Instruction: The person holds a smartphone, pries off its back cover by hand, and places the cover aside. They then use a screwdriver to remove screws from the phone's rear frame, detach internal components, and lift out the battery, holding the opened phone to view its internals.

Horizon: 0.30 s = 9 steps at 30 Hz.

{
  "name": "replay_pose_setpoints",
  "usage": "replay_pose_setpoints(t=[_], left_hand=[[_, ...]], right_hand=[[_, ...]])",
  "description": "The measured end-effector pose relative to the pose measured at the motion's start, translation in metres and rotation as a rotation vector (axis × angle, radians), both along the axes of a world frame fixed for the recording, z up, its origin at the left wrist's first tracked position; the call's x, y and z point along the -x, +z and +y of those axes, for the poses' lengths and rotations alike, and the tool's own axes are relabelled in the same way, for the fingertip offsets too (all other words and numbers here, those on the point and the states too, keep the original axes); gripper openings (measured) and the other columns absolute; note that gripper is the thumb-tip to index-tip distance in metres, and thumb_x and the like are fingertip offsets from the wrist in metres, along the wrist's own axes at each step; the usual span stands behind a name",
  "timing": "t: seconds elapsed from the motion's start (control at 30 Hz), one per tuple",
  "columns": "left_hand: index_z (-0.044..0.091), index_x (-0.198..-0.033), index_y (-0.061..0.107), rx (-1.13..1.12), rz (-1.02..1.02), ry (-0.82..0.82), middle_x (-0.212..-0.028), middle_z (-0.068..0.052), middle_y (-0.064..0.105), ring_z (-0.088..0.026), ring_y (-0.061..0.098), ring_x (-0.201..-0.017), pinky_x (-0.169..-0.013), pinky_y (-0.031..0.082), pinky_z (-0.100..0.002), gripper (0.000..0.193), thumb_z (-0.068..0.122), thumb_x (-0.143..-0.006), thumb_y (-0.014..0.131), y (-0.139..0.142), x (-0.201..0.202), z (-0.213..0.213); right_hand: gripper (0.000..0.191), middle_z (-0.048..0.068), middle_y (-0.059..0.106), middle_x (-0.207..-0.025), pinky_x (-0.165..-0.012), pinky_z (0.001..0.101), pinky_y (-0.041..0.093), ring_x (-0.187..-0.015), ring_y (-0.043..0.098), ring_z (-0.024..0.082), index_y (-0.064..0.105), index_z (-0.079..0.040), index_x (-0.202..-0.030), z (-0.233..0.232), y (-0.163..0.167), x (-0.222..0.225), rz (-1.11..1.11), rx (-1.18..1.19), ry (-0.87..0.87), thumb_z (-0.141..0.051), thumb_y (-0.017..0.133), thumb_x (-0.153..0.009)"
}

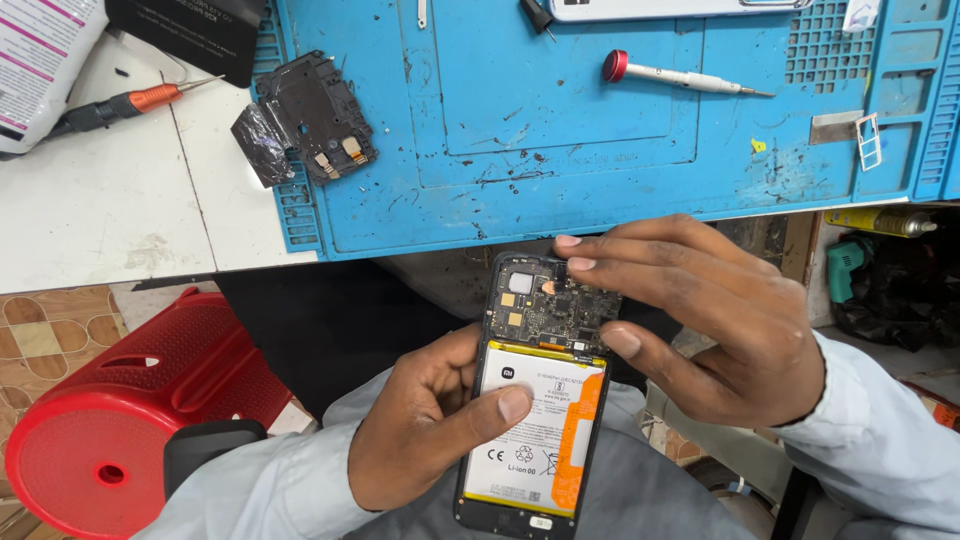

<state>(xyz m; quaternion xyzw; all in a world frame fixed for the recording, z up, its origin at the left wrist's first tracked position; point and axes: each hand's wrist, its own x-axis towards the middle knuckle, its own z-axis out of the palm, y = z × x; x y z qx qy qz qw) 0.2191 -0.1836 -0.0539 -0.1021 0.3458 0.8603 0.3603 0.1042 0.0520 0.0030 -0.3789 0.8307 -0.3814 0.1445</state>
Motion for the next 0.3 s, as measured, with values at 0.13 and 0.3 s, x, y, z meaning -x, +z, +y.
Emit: replay_pose_setpoints(t=[0.13, 0.3], left_hand=[[-0.005, -0.131, 0.062, 0.169, 0.121, 0.004, -0.115, -0.016, 0.077, -0.016, 0.074, -0.101, -0.088, 0.061, -0.031, 0.046, 0.030, -0.101, 0.065, 0.0035, -0.0020, -0.0031], [-0.001, -0.124, 0.065, 0.359, 0.177, -0.024, -0.108, -0.015, 0.083, -0.016, 0.080, -0.098, -0.088, 0.064, -0.030, 0.044, 0.034, -0.098, 0.068, 0.0039, -0.0044, -0.0018]], right_hand=[[0.052, 0.018, 0.066, -0.130, -0.096, 0.0443, 0.057, -0.117, 0.067, 0.034, 0.060, -0.001, -0.127, -0.0025, -0.0008, 0.0022, 0.134, 0.030, 0.033, -0.025, 0.078, -0.085], [0.063, 0.018, 0.066, -0.135, -0.096, 0.0419, 0.054, -0.118, 0.066, 0.035, 0.060, -0.001, -0.130, -0.0051, 0.0028, 0.0010, 0.229, -0.083, 0.090, -0.032, 0.086, -0.081]])
